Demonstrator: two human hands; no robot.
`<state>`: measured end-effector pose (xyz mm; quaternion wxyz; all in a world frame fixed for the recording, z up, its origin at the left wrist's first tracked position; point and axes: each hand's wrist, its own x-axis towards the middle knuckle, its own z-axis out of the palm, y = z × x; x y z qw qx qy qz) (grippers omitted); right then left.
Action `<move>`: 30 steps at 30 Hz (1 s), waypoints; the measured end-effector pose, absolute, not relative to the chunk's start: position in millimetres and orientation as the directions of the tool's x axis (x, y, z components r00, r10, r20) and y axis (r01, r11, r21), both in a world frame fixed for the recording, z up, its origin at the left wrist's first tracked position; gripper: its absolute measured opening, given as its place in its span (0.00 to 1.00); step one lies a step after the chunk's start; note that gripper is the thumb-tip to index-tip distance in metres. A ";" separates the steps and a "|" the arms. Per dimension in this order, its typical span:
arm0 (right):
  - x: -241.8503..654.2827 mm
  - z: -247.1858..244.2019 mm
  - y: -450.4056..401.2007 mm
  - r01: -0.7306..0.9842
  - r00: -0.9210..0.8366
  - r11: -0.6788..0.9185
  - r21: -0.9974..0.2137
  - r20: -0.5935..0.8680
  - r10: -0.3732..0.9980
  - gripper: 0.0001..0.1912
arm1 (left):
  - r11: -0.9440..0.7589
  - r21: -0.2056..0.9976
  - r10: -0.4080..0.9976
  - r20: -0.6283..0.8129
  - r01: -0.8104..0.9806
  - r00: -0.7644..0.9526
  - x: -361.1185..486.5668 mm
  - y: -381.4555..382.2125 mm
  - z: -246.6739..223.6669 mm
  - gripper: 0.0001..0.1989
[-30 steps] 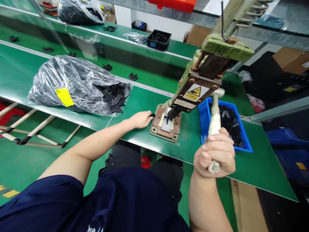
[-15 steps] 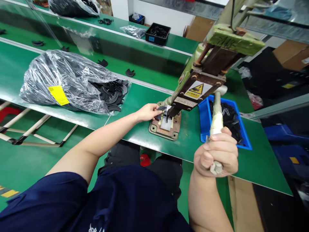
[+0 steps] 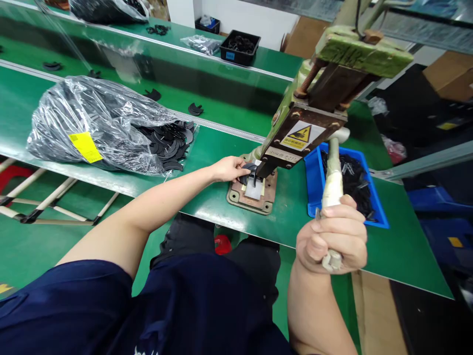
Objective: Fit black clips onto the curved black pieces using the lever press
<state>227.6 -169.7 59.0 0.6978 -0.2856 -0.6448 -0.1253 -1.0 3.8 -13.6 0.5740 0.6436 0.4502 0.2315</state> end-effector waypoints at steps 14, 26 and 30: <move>227.4 58.9 -169.7 0.544 0.152 0.803 -0.243 0.970 0.191 0.21 | 0.216 0.922 0.781 -0.360 0.320 0.511 0.2 6.3 -2.9 0.15; 211.1 67.9 -153.3 0.491 0.249 0.859 -0.143 0.968 0.018 0.20 | 0.426 0.854 0.720 -0.520 0.297 0.460 3.0 0.1 -1.7 0.20; 236.1 122.0 -137.3 0.431 0.241 0.884 -0.178 0.967 0.077 0.16 | 0.411 0.878 0.748 -0.478 0.244 0.460 3.1 -5.5 -5.2 0.18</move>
